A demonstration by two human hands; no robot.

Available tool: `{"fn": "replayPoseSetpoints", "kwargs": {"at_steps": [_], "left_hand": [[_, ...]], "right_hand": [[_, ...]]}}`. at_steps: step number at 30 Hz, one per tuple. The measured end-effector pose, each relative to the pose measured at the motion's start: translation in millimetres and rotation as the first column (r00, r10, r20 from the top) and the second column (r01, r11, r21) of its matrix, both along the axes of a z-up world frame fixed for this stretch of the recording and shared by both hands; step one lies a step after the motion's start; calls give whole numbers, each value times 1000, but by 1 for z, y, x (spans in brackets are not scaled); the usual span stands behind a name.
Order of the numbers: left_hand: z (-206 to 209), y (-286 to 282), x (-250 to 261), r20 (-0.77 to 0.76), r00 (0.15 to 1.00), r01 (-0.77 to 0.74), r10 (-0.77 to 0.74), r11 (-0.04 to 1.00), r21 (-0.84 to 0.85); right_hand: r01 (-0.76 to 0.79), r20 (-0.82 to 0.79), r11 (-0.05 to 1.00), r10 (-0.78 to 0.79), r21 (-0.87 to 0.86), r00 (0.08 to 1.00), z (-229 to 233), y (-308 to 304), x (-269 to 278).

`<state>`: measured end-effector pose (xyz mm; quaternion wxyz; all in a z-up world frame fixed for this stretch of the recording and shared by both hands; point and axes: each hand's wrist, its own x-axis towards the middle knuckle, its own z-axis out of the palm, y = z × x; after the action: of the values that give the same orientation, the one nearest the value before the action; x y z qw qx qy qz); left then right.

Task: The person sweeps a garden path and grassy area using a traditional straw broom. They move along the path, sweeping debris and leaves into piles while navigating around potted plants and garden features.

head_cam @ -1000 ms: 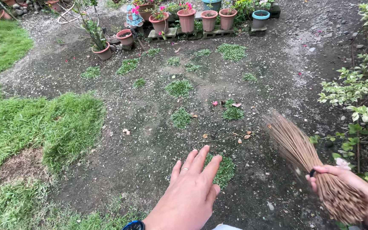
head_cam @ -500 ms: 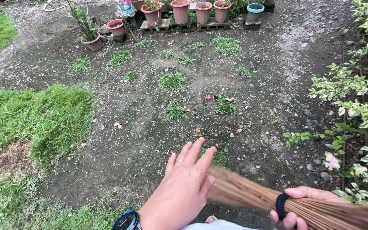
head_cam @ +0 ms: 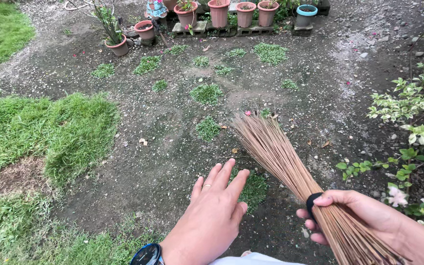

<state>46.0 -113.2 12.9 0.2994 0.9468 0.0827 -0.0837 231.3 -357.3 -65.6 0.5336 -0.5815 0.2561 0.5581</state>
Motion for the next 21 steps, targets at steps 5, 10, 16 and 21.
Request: {"fn": "replayPoseSetpoints", "kwargs": {"at_steps": [5, 10, 16, 21], "left_hand": [[2, 3, 5, 48, 998, -28, 27, 1000, 8], [0, 12, 2, 45, 995, -94, 94, 996, 0], [-10, 39, 6, 97, 991, -95, 94, 995, 0], [-15, 73, 21, 92, 991, -97, 99, 995, -27]], "right_hand": [[-81, -50, 980, 91, 179, 995, -8, 26, 1], [-116, -223, 969, 165, 219, 961, -54, 49, 24], [-166, -54, 983, 170, 73, 984, -67, 89, 65], [4, 107, 998, -11, 62, 994, -36, 115, 57]]}}
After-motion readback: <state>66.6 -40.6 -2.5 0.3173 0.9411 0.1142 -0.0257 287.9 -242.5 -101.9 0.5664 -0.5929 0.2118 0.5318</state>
